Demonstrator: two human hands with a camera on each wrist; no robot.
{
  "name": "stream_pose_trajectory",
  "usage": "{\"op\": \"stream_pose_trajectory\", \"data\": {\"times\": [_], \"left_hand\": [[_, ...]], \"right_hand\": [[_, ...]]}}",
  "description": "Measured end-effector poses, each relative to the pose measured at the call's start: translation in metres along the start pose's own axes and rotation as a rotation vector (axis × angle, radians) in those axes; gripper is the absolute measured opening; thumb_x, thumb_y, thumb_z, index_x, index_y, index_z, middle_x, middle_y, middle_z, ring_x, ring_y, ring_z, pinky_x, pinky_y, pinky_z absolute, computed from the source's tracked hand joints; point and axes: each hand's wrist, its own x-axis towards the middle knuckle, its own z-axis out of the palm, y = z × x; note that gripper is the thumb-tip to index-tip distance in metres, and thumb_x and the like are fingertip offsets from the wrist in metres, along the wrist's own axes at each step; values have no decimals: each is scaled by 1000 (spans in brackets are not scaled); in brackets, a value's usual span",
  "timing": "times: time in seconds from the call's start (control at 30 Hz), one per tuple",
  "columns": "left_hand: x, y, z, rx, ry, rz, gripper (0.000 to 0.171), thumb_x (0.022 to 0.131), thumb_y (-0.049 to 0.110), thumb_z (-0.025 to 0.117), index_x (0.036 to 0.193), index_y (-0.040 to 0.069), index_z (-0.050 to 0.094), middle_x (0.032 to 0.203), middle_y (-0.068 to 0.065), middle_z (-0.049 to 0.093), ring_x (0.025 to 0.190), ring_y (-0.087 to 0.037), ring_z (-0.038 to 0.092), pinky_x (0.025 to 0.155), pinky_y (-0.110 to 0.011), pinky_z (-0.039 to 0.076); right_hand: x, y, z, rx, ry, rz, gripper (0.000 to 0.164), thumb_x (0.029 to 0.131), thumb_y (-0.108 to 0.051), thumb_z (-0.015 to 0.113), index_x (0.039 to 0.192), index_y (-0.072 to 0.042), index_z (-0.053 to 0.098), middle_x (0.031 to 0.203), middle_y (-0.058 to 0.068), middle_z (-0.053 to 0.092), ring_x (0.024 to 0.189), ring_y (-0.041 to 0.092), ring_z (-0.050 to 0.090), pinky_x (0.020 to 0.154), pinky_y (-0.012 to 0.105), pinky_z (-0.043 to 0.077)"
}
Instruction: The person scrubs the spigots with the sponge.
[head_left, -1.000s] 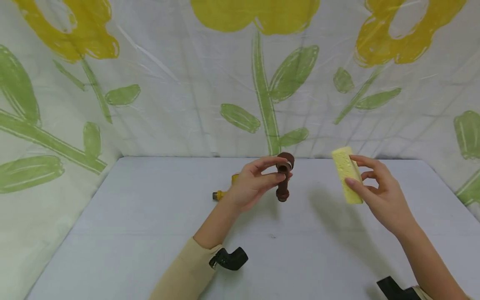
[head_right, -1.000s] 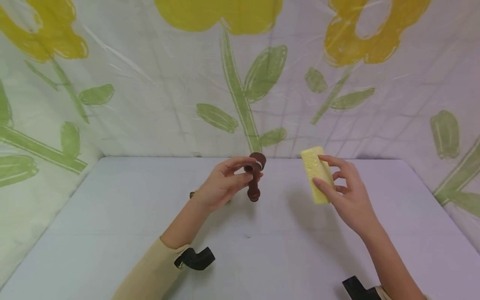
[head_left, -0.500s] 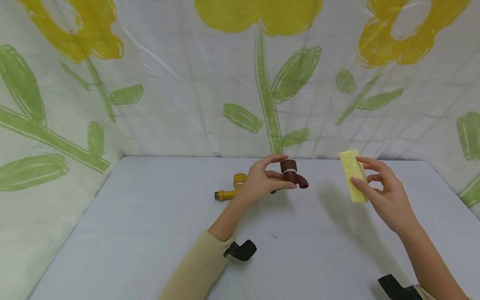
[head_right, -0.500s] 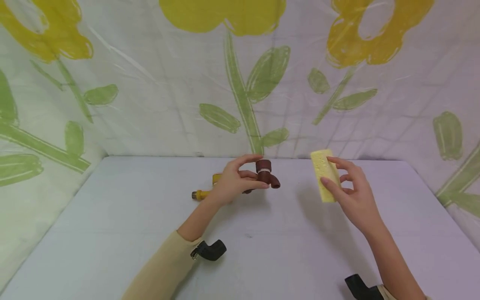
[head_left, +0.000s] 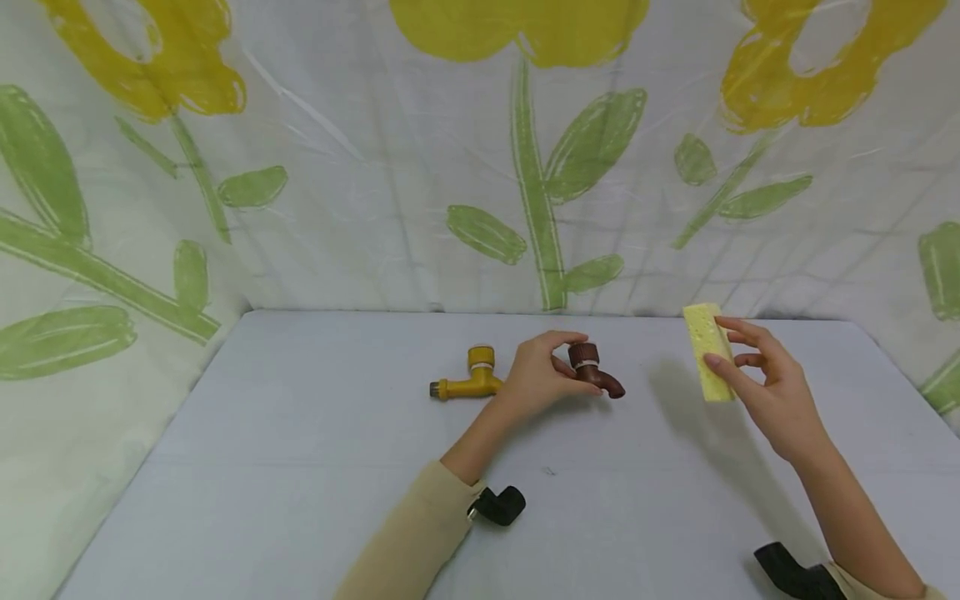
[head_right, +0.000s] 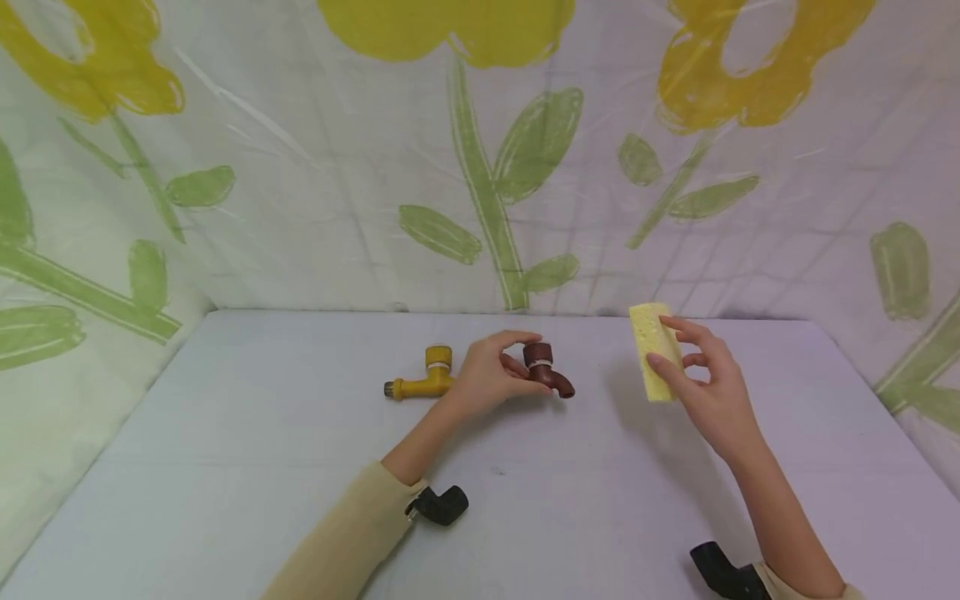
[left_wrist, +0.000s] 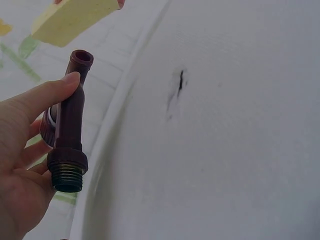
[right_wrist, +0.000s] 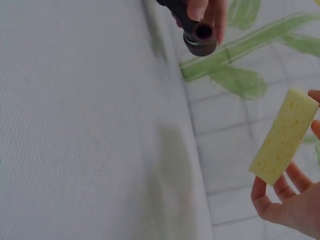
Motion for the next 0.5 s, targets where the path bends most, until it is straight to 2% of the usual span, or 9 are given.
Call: {"op": "stream_pose_trajectory", "data": {"times": [0.13,0.3,0.5], "left_hand": [[3,-6,2,15,-13,-2,69,77,10,96,140,4,67,140,-9,66,74,-2,66,72,-16,55],[6,-8,3,76,-40,-7,70,78,12,96,141,4,66,141,-10,65,74,-2,65,72,-16,55],[10,-7,3,121,-109,-7,73,78,9,95,143,2,64,143,-13,64,77,-2,66,73,-15,56]], "right_hand": [[1,5,2,17,-12,18,52,104,-15,69,153,-25,55,132,-21,48,101,6,54,63,17,50],[2,8,3,12,-15,28,52,104,-17,69,153,-26,55,131,-21,47,100,5,54,62,19,50],[3,11,3,3,-18,37,52,104,-19,69,154,-26,54,131,-21,47,100,6,53,61,20,49]]}}
